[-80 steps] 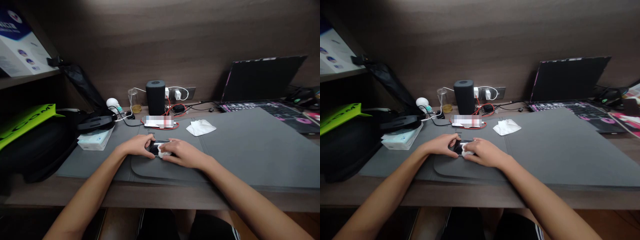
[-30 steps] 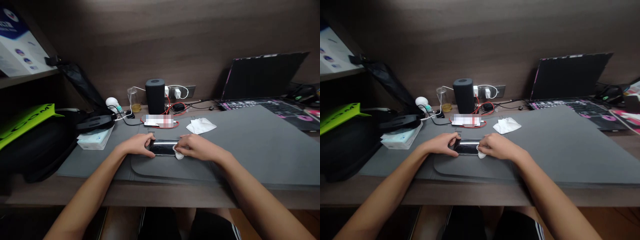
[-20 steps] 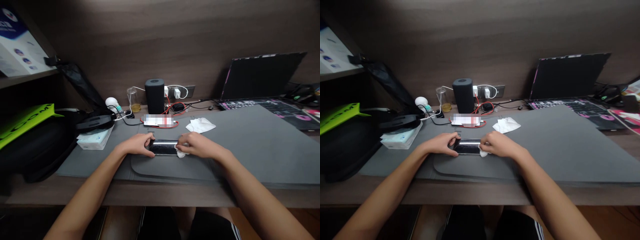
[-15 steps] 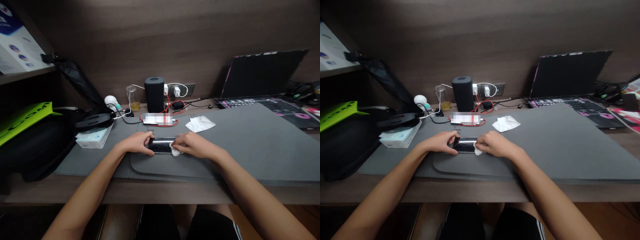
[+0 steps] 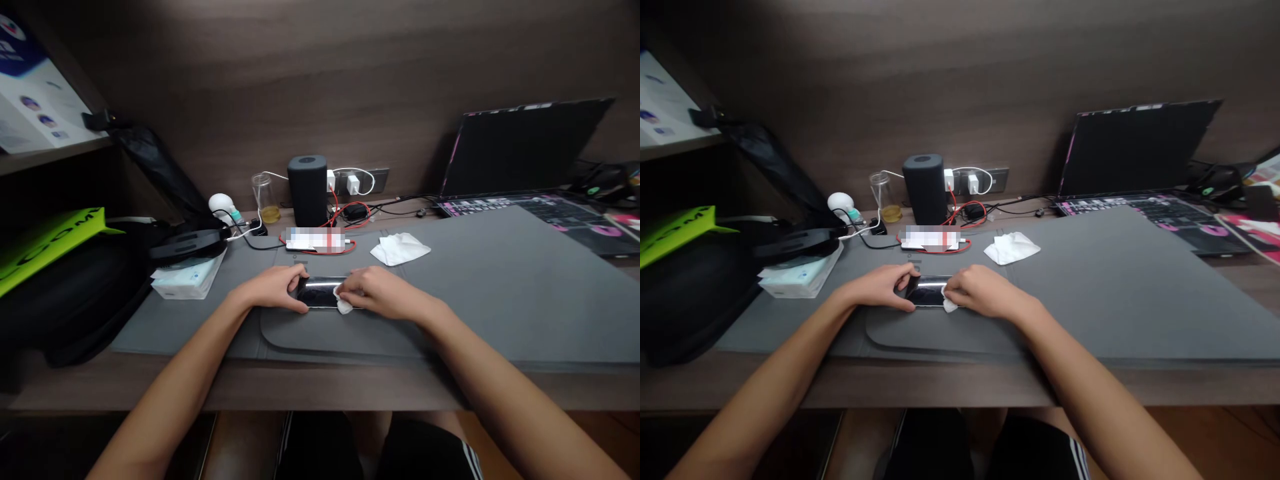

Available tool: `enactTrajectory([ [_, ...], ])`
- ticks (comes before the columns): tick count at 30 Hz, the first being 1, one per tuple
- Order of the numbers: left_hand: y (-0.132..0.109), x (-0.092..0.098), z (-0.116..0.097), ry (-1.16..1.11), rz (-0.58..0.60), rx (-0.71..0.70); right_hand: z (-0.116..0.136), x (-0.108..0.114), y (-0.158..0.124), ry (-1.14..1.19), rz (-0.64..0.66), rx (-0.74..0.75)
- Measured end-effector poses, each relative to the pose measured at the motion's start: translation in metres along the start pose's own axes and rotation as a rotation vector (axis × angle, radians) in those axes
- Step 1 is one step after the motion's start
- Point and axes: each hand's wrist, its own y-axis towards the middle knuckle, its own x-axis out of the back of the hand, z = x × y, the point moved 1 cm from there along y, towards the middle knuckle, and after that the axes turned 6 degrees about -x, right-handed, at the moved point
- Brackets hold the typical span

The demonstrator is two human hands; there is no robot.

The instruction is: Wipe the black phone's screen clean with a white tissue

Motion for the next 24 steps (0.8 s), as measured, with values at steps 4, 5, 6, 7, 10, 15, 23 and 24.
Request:
enactTrajectory([
  [4,0.0,0.0,0.0,-0.007,-0.004,0.003,-0.01,0.007,-0.008,0.02,0.045,-0.08],
  [5,0.0,0.0,0.0,-0.012,-0.001,0.003,-0.013,0.009,-0.01,0.018,0.052,-0.098],
  [6,0.0,0.0,0.0,-0.017,0.003,0.001,-0.014,0.01,-0.011,0.016,0.05,-0.105],
  [7,0.0,0.0,0.0,-0.019,0.005,-0.001,-0.014,0.009,-0.01,0.018,0.042,-0.1],
  [10,0.0,0.0,0.0,-0.009,-0.001,-0.004,-0.007,0.0,-0.002,0.046,-0.004,-0.049],
  [15,0.0,0.0,-0.001,0.004,-0.007,0.003,-0.012,-0.005,0.004,0.088,-0.062,-0.006],
  [23,0.001,-0.001,0.0,0.005,-0.016,-0.025,-0.002,-0.007,0.006,0.09,-0.03,0.046],
  [24,0.001,-0.001,0.0,0.005,-0.015,-0.022,0.003,-0.01,0.009,0.1,-0.028,0.077],
])
